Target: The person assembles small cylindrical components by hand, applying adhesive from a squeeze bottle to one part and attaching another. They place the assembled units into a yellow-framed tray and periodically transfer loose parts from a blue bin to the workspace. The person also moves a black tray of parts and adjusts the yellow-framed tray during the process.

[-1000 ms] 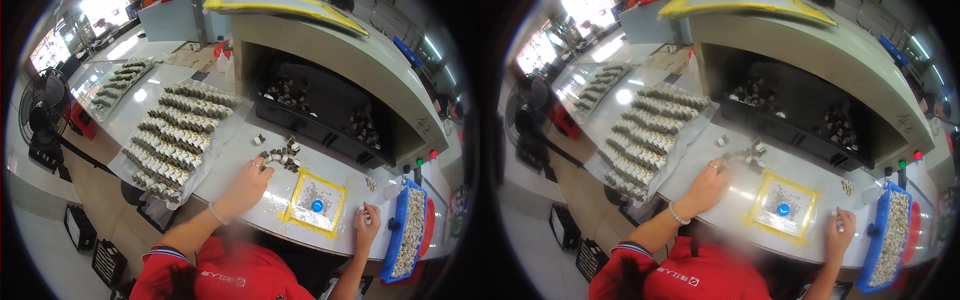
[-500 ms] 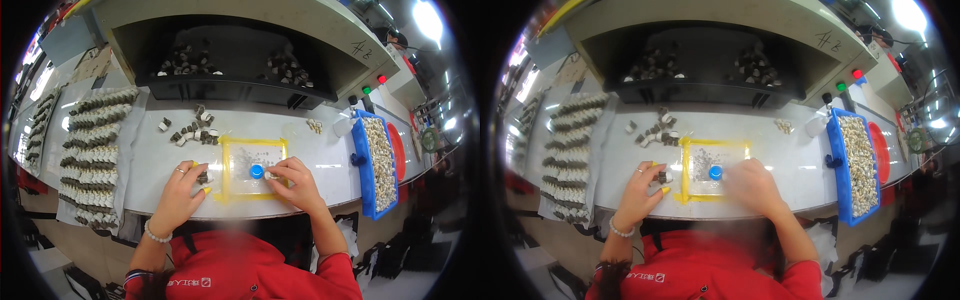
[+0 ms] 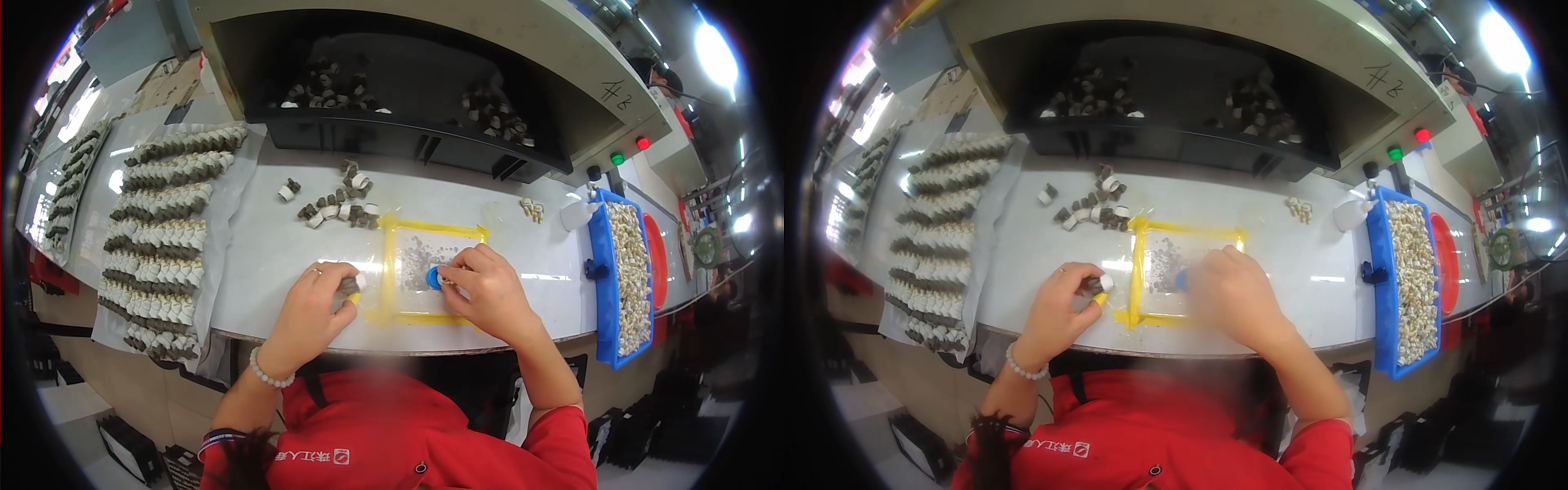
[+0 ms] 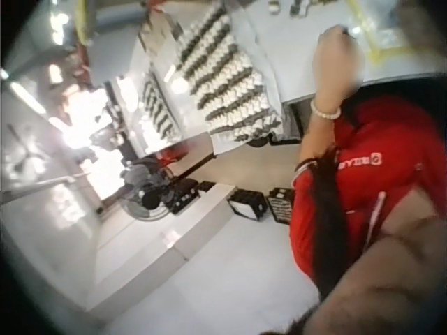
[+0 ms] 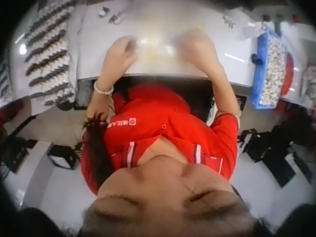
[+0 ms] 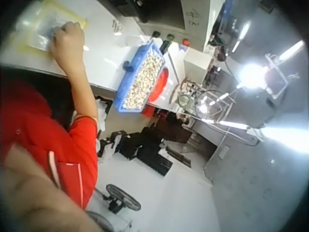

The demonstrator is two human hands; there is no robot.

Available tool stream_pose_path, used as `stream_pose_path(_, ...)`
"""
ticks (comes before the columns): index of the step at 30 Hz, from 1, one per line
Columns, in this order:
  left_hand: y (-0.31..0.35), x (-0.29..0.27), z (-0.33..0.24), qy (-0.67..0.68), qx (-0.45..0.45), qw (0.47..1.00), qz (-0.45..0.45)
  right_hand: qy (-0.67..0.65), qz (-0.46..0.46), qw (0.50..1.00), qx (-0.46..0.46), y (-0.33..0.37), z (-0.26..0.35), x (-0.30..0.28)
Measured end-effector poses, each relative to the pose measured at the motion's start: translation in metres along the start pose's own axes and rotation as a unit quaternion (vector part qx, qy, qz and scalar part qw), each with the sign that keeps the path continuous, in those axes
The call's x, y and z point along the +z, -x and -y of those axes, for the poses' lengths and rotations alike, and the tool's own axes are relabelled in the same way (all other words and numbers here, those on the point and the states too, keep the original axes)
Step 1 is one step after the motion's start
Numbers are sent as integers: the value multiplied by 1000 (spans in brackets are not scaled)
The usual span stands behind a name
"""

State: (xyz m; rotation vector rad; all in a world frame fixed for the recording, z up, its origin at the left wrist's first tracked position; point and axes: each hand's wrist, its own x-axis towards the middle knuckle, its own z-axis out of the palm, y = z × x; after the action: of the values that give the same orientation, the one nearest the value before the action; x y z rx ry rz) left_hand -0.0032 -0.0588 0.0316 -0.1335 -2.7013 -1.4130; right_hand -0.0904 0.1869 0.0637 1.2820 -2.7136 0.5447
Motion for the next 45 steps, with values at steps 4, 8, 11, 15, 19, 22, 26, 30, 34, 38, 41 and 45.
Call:
stream_pose_path(4,8,13,-6,290,-56,955,22,-19,0,1000,14,-2,2,-1)
stream_pose_path(8,10,36,-15,485,-115,866,35,-133,-54,987,75,7,2,5)
stream_pose_path(11,7,43,-20,516,-151,842,39,-233,-46,963,126,14,6,4)
stream_pose_path(15,6,49,-16,537,-142,831,34,-363,-60,916,160,25,10,15)
stream_pose_path(19,7,50,-11,549,-141,824,31,-402,-39,901,160,24,19,17)
stream_pose_path(22,8,51,-9,549,-134,824,29,-404,-32,901,153,22,25,15)
stream_pose_path(26,8,51,-9,548,-133,825,30,-371,-29,916,152,21,28,15)
stream_pose_path(30,11,51,-10,549,-133,824,39,-334,-8,931,144,21,30,15)
stream_pose_path(34,9,52,-10,537,-135,832,37,-348,-18,928,133,24,30,19)
stream_pose_path(38,12,45,-19,512,-168,842,41,-353,17,926,135,26,21,11)
stream_pose_path(41,19,36,-4,324,-62,943,-44,-230,-16,961,155,23,-5,-3)
stream_pose_path(45,26,6,20,-37,68,977,-198,-88,-175,943,269,39,-86,-22)
